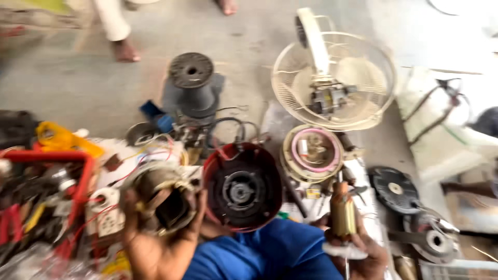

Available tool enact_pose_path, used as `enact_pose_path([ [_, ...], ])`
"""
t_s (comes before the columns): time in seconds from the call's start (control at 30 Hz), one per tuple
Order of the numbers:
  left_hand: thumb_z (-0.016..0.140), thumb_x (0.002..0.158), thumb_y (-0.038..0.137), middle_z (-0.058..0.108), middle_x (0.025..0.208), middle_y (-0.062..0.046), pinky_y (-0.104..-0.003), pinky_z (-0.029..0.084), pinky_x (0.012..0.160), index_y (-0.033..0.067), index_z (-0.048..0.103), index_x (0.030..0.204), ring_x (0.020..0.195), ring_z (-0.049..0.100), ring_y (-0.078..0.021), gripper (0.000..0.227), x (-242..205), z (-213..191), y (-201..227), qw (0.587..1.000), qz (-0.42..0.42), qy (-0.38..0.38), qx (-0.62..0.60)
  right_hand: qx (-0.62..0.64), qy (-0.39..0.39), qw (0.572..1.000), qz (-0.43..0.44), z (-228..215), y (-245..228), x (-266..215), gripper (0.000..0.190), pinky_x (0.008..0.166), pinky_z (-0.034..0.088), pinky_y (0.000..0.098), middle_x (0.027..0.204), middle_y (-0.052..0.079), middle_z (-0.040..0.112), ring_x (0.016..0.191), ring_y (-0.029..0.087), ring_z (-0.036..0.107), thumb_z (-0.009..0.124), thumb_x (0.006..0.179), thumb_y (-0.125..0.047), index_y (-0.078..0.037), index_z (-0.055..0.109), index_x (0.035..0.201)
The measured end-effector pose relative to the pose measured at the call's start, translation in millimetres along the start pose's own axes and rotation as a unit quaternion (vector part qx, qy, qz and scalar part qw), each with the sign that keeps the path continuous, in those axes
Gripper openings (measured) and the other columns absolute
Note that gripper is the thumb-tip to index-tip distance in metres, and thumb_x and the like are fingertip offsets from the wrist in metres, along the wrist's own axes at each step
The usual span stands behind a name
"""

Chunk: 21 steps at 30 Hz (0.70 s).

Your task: Repairing a table fan motor and housing on a workshop floor.

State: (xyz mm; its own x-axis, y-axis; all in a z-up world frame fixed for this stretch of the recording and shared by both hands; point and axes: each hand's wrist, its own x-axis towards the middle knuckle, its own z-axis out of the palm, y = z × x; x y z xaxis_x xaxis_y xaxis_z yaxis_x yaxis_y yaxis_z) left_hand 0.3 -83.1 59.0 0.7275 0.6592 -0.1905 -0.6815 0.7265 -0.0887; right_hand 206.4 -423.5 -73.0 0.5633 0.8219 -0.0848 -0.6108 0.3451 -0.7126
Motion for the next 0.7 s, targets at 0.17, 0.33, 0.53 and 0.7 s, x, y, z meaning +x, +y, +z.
enact_pose_path([
  [0.17, 0.07, 0.097, 0.048, 0.074, 0.118, -0.012, -0.063, 0.046, 0.109, 0.0116, 0.075, 0.124, 0.106, 0.068, -0.0342, 0.045, -1.3, 1.9, -1.6, 0.983, 0.083, 0.092, 0.132, -0.14, 0.023, 0.989, 0.045, -39.0, -91.7, 34.9, 0.084, 0.052, 0.056, 0.0308, 0.111, 0.025, 0.07, 0.079, 0.028, 0.071, 0.076, 0.076, -0.023, 0.005, 0.044, 0.148],
  [0.33, 0.071, 0.096, 0.049, 0.074, 0.12, -0.01, -0.064, 0.043, 0.108, 0.0079, 0.066, 0.119, 0.111, 0.068, -0.0337, 0.048, -4.1, -3.2, -6.1, 0.97, 0.096, 0.159, 0.159, -0.06, 0.16, 0.98, 0.1, -147.9, -74.4, -13.2, 0.065, 0.065, 0.054, 0.0402, 0.114, 0.027, 0.059, 0.091, 0.034, 0.062, 0.068, 0.105, -0.029, 0.011, 0.038, 0.146],
  [0.53, 0.074, 0.096, 0.048, 0.071, 0.116, -0.011, -0.062, 0.045, 0.112, 0.011, 0.067, 0.122, 0.107, 0.068, -0.0326, 0.046, -8.8, -21.7, -5.6, 0.968, 0.079, 0.18, 0.154, 0.128, 0.191, 0.973, -0.006, -144.2, -38.1, -23.3, 0.068, 0.086, 0.055, 0.0506, 0.13, 0.023, 0.058, 0.106, 0.036, 0.061, 0.072, 0.098, -0.024, 0.006, 0.04, 0.15],
  [0.7, 0.073, 0.089, 0.049, 0.073, 0.116, -0.009, -0.061, 0.046, 0.107, 0.0163, 0.068, 0.123, 0.107, 0.069, -0.0311, 0.048, -1.9, -17.1, -13.2, 0.963, 0.08, 0.198, 0.167, 0.052, 0.081, 0.995, -0.026, -172.7, -69.5, -20.1, 0.07, 0.091, 0.054, 0.057, 0.13, 0.029, 0.057, 0.106, 0.044, 0.061, 0.076, 0.091, -0.018, 0.008, 0.041, 0.146],
])
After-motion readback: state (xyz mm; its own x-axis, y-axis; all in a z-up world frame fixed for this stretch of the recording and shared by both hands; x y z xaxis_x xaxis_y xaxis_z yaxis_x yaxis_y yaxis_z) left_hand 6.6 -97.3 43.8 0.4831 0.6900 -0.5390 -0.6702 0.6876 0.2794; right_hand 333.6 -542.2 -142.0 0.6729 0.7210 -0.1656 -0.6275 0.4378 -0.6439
